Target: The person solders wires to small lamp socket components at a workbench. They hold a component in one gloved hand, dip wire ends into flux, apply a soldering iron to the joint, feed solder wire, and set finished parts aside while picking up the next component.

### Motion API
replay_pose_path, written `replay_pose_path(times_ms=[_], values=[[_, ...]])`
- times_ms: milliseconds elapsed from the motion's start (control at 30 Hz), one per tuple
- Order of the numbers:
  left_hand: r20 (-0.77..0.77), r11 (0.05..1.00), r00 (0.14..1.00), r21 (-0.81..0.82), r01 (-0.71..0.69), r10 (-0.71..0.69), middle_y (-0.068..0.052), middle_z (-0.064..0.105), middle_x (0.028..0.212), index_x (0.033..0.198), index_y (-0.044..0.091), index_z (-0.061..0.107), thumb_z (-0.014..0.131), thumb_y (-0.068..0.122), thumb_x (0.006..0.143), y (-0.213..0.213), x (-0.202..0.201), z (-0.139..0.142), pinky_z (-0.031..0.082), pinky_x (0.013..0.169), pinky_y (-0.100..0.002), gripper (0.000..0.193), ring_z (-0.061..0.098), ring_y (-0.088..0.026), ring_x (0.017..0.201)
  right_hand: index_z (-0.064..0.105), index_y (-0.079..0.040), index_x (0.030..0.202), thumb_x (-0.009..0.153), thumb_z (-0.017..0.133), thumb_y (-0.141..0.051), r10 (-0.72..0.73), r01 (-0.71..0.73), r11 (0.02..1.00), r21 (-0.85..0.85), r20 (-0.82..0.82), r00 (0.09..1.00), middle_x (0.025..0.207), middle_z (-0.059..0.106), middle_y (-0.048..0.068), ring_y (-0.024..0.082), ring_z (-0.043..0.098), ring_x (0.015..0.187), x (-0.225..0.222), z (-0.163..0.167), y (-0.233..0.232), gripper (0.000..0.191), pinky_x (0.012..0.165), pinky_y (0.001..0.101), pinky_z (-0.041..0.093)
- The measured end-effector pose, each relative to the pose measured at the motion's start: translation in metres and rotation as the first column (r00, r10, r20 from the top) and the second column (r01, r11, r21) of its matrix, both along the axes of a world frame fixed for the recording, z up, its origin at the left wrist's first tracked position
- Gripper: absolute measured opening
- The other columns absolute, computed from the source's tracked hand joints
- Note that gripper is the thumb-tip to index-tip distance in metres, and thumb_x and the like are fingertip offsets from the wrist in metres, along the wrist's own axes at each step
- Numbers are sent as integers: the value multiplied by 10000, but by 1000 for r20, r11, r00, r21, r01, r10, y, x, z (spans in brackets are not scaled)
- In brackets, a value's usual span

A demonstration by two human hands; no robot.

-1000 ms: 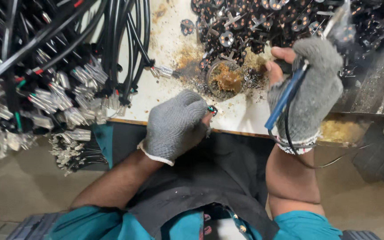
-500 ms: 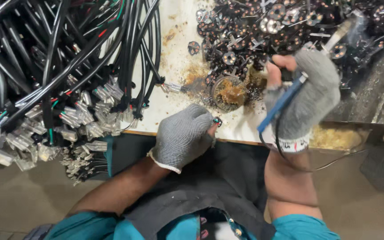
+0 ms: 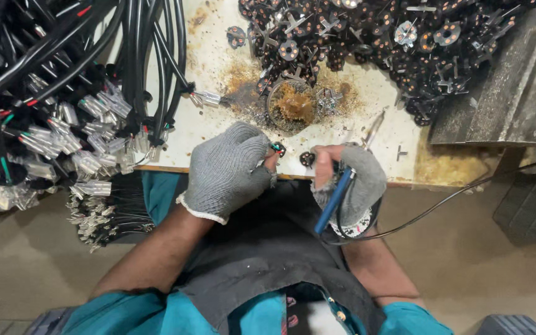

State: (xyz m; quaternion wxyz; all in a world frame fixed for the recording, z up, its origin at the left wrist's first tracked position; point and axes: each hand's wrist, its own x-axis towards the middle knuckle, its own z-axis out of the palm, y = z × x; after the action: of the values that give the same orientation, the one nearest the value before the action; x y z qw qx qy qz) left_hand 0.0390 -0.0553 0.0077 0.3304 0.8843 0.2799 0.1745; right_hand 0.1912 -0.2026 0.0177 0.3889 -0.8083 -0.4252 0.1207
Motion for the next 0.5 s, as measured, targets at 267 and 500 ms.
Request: replay_pose_path(times_ms=[267,500], values=[[-17,1000,1000,2,11,-11,-77,654,838,792,134,669,784,219,826,-1,-1,-1,532,621,-436,147,672,-305,758,868,-19,955,821,597,-83,54,91,991,100,-910,410,821,725,91,109,625,684,19,5,13,309,603,229,475],[40,1000,999,17,15,-16,-87,665,877,848,108,674,802,229,858,0,-3,-2,532,632,-433,176,666,-305,770,747,-87,870,814,826,-36,384,-388,920,53,78,920,805,705,62,229,665,779,14,3,14,110,731,332,488]])
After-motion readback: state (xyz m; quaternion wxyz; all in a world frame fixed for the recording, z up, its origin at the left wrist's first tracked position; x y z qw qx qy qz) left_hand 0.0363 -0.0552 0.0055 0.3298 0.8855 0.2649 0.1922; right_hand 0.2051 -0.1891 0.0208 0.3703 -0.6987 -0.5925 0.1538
